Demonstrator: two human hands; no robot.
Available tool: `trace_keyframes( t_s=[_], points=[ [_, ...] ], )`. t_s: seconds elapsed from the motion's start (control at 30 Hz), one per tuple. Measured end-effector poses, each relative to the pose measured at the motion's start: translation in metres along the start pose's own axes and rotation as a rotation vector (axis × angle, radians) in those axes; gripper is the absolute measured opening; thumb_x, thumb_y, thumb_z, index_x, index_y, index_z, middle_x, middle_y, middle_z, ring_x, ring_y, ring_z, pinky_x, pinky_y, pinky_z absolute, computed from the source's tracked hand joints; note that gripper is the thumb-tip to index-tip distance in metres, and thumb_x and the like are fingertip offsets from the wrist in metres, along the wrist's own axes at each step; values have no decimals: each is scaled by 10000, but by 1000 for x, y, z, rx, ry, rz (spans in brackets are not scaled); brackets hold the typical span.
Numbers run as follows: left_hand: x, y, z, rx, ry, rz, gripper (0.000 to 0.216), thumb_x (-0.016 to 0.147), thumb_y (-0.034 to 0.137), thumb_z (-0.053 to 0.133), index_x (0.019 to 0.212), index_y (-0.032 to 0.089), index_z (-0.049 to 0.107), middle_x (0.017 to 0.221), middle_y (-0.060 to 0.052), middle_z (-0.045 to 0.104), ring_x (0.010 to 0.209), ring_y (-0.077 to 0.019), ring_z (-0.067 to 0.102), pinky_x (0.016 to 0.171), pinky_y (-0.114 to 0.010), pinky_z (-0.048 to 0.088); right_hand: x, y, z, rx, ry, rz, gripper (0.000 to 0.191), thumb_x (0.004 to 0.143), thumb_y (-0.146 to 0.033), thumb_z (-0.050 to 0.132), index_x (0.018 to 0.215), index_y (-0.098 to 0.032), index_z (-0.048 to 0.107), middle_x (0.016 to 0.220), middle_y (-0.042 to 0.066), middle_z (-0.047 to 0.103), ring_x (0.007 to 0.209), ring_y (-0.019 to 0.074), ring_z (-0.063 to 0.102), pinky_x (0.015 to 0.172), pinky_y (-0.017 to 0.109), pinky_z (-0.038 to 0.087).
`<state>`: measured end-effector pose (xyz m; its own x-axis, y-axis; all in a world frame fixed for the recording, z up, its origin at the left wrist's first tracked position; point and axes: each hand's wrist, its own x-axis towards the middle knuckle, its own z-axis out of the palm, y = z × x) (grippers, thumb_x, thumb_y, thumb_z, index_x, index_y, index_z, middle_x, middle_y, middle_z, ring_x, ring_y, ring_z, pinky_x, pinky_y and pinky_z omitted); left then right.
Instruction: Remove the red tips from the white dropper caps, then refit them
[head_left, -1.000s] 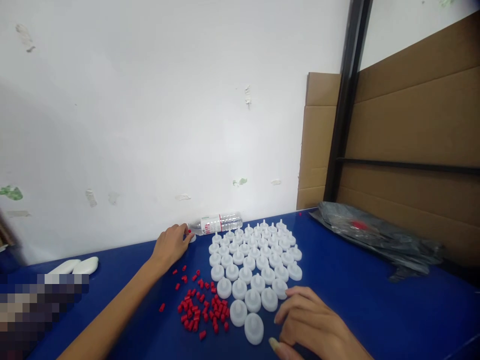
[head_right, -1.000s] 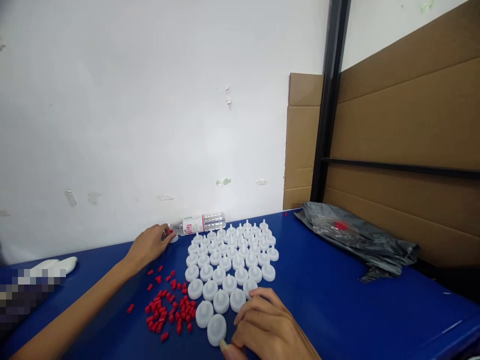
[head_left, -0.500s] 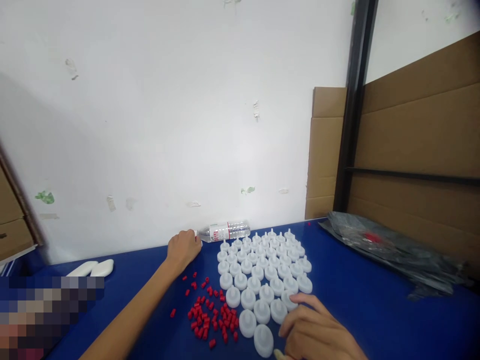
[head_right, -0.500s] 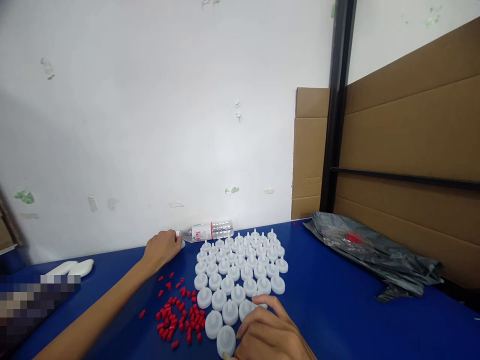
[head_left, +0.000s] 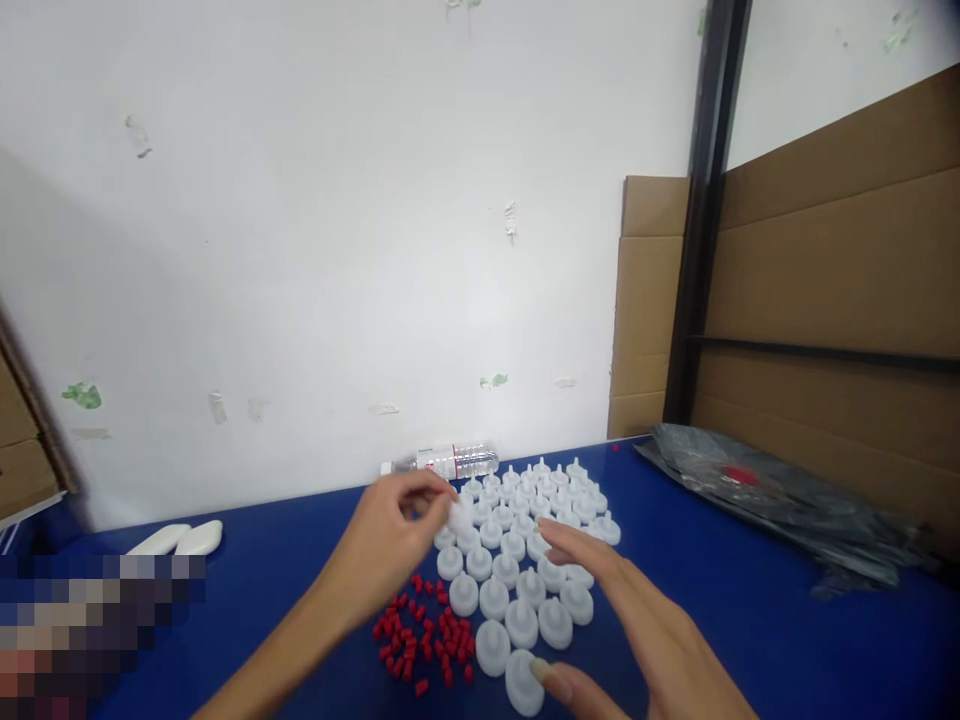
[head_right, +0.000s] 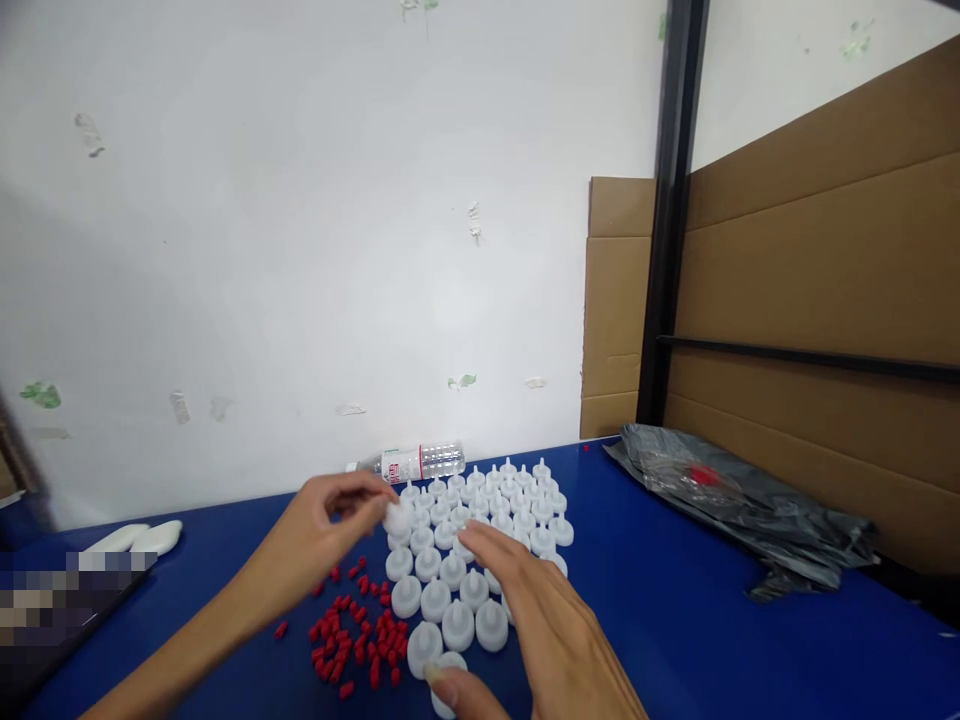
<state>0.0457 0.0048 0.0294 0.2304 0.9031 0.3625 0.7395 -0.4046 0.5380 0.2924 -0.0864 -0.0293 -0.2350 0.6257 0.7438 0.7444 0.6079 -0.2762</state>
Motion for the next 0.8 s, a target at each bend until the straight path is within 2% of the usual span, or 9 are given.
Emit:
trace_keyframes(
  t_s=[0.07, 0.13, 0.2, 0.3, 0.47, 0.53, 0.6, 0.7, 0.8],
  points=[
    [-20, 25, 3, -239, -84, 98, 289, 940, 416, 542, 937, 218, 753, 834, -35, 774, 759, -204, 715, 675, -298, 581, 9, -4, 2, 36, -2, 7, 648, 868, -486, 742, 1454, -282, 551, 1287, 91, 717, 1104, 294, 726, 876, 350, 629],
    [-33, 40, 7, -383, -118, 129, 293, 939, 471, 574, 902, 242, 753, 785, -22, 762, 726, -195, 702, 639, -292, 570, 19, -6, 4, 104, 29, -34, 485, 928, -445, 690, 1374, -268, 617, 1227, 78, 745, 1056, 263, 744, 870, 322, 627],
    [-41, 44, 11, -302, -61, 228, 252, 974, 421, 558, 904, 262, 740, 773, -8, 738, 671, -172, 660, 595, -281, 527, 27, -7, 5, 153, 69, -82, 330, 980, -396, 643, 1274, -251, 678, 1159, 58, 770, 1007, 225, 759, 865, 280, 621],
    [-43, 37, 18, -40, 12, 457, 190, 1023, 324, 506, 974, 266, 680, 886, -24, 715, 736, -179, 648, 640, -301, 503, 33, -7, 5, 168, 99, -107, 263, 994, -401, 646, 1187, -237, 719, 1080, 29, 792, 946, 195, 771, 851, 244, 614],
    [-43, 28, 17, 207, -143, 620, 275, 1012, 264, 392, 767, 249, 515, 728, -37, 617, 581, -189, 525, 493, -313, 344, 22, -4, 0, 118, -53, -162, 211, 996, -416, 645, 1120, -269, 732, 941, -10, 802, 729, 177, 763, 667, 255, 605],
    [-39, 24, 4, 78, -189, 529, 344, 1041, 324, 324, 733, 247, 458, 708, -22, 602, 592, -181, 512, 525, -307, 364, 13, 5, -8, 19, -47, -227, 206, 1001, -346, 640, 1177, -266, 714, 992, 4, 805, 732, 182, 768, 671, 266, 603],
    [-30, 12, -14, -45, -103, 279, 438, 1069, 446, 279, 702, 241, 404, 685, 8, 558, 611, -171, 493, 560, -288, 389, 3, 19, -19, -90, 13, -202, 236, 982, -310, 662, 1214, -281, 694, 1073, 4, 798, 843, 206, 785, 758, 279, 615],
    [-13, -22, -33, 63, 61, 57, 507, 1031, 600, 289, 687, 240, 381, 636, 34, 467, 619, -178, 462, 582, -289, 372, -13, 39, -32, -104, 74, 5, 222, 954, -453, 676, 1124, -314, 703, 1052, -13, 799, 869, 219, 788, 753, 253, 621],
    [-5, -65, -30, 202, 49, -10, 458, 1025, 541, 265, 774, 245, 509, 685, 19, 540, 675, -208, 532, 677, -321, 423, -28, 45, -32, -22, 0, 187, 216, 960, -495, 627, 944, -292, 699, 1085, 14, 785, 946, 227, 775, 782, 222, 603]
  ],
)
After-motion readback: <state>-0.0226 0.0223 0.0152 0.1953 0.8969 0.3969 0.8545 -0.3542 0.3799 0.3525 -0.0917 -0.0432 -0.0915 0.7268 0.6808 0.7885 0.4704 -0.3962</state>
